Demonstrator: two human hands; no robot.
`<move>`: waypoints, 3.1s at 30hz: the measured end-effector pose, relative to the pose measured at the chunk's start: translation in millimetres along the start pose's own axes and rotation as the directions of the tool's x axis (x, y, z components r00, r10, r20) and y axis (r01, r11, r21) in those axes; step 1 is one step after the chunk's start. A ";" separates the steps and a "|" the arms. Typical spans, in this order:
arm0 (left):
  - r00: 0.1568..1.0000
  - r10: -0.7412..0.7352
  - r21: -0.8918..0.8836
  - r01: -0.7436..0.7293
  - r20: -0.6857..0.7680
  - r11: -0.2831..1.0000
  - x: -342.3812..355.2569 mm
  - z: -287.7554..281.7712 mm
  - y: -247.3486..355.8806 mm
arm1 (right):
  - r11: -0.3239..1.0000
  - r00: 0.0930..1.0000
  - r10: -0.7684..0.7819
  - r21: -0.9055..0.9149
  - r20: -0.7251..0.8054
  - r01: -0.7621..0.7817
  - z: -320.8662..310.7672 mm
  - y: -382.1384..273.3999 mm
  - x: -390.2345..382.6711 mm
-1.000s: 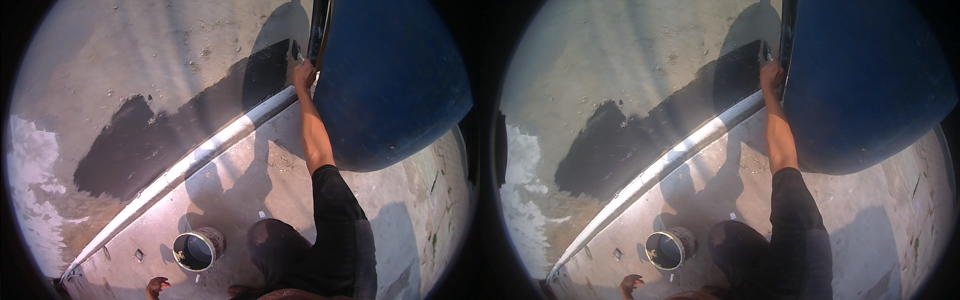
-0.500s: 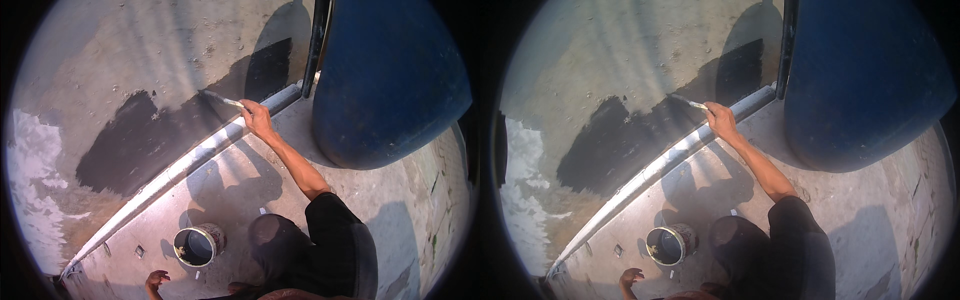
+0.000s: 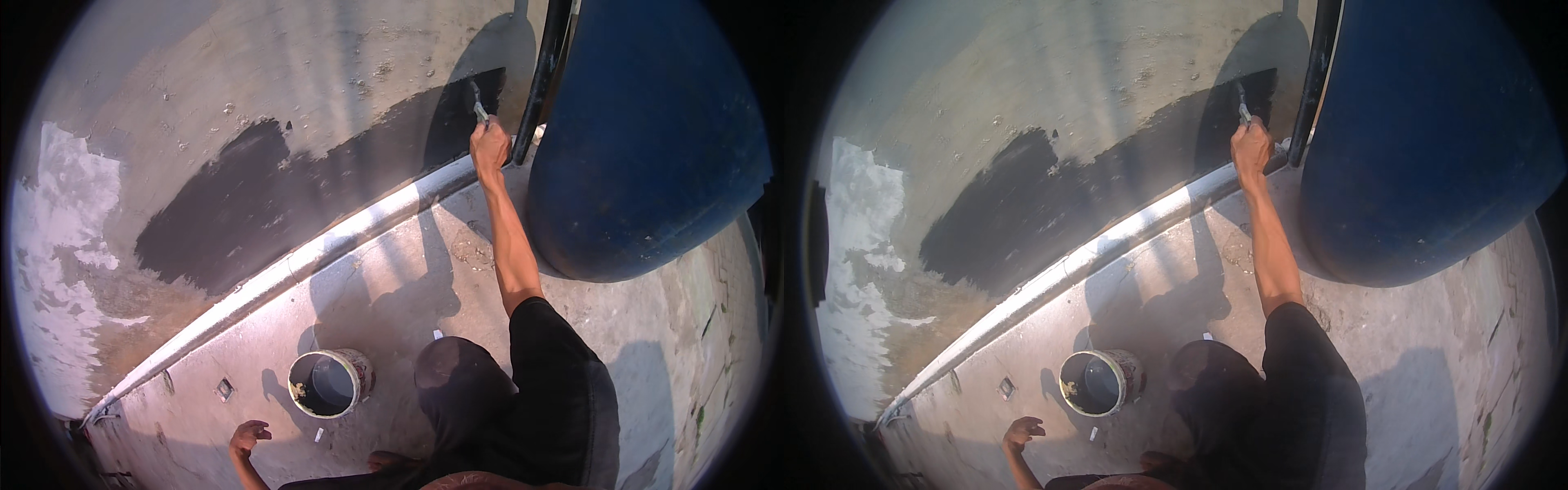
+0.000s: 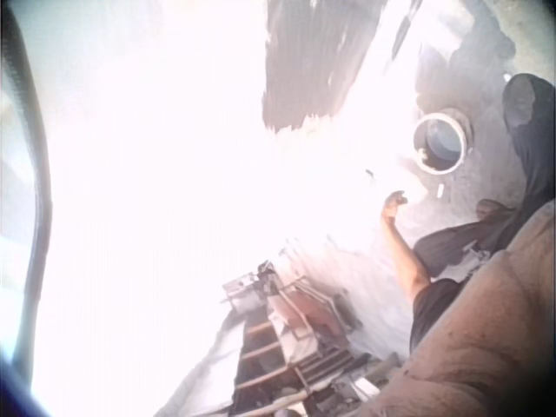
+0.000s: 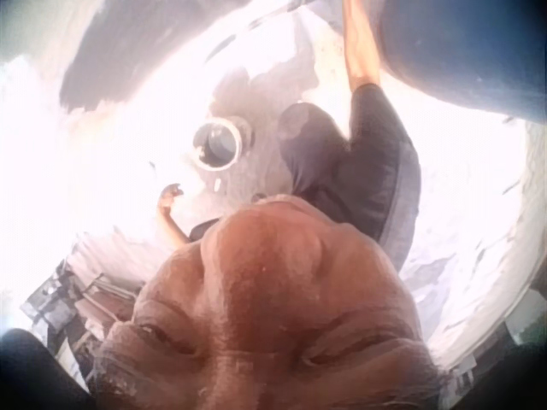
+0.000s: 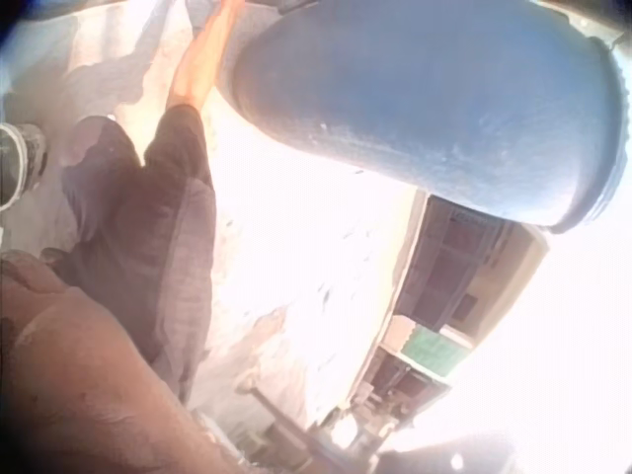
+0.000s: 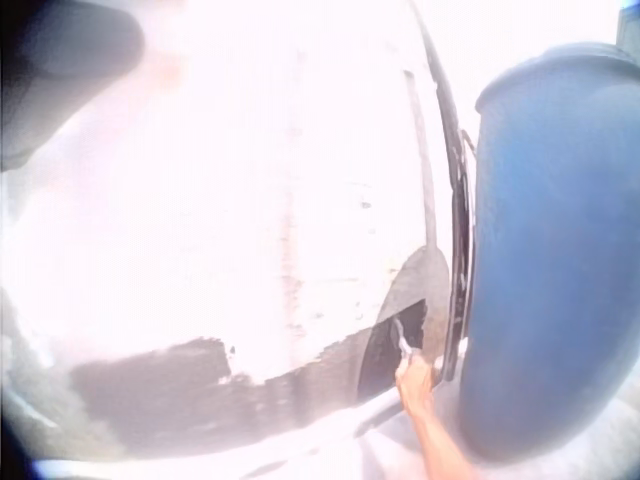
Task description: The person sits cross-legged on a concrete floor and uses a paintbrush to apply dark paint from a bucket onto the floor surface. They repeatedly dip the brush into the bucket and spread the paint in broad strokes along the floor.
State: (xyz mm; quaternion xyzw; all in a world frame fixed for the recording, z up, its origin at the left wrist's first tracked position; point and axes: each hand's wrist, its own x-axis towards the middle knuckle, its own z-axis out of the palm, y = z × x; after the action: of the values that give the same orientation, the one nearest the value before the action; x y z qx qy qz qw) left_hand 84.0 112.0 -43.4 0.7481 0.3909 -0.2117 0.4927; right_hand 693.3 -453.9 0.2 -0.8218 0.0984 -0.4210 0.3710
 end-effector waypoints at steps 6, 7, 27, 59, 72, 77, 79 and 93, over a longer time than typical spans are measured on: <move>0.856 0.476 0.002 -0.486 0.204 0.874 32.1 -11.1 -14.3 | 0.982 0.994 -0.103 0.154 -0.034 0.107 69.5 -78.2 -75.2; 0.886 0.427 0.023 -0.438 0.183 0.899 28.4 -11.4 -17.9 | 0.966 0.989 -0.146 0.219 0.003 0.142 69.9 -98.8 -99.0; 0.995 0.104 -0.020 -0.104 -0.009 0.994 -6.0 2.8 0.2 | 0.971 0.982 -0.161 0.193 0.098 0.140 7.6 -40.5 -32.2; 0.986 0.162 0.125 -0.158 -0.022 0.979 -15.7 15.5 25.7 | 0.980 0.987 -0.160 0.118 0.003 0.158 16.7 -125.9 -133.0; 0.995 0.103 0.086 -0.104 0.011 0.991 -4.2 9.0 10.7 | 0.687 0.809 -0.518 0.698 0.277 0.201 24.3 -218.5 -239.7; 0.989 0.145 0.028 -0.145 0.020 0.989 -0.1 7.3 6.1 | 0.822 0.868 -0.449 0.477 0.211 0.310 32.3 -151.5 -136.4; 0.987 0.161 0.034 -0.161 0.023 0.986 -0.2 10.7 11.6 | 0.882 0.904 -0.389 0.356 0.177 0.310 19.1 -115.0 -93.3; 0.999 0.039 0.119 -0.038 -0.007 0.992 17.0 9.6 -9.8 | 0.804 0.175 -0.570 0.589 0.803 -0.080 -125.1 -215.7 -164.8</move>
State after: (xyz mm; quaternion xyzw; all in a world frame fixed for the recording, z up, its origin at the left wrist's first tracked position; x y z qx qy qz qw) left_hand 87.1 111.8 -64.9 0.7845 0.3655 -0.2215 0.4494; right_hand 461.9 -289.6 93.9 -0.7718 -0.4094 0.1170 0.4722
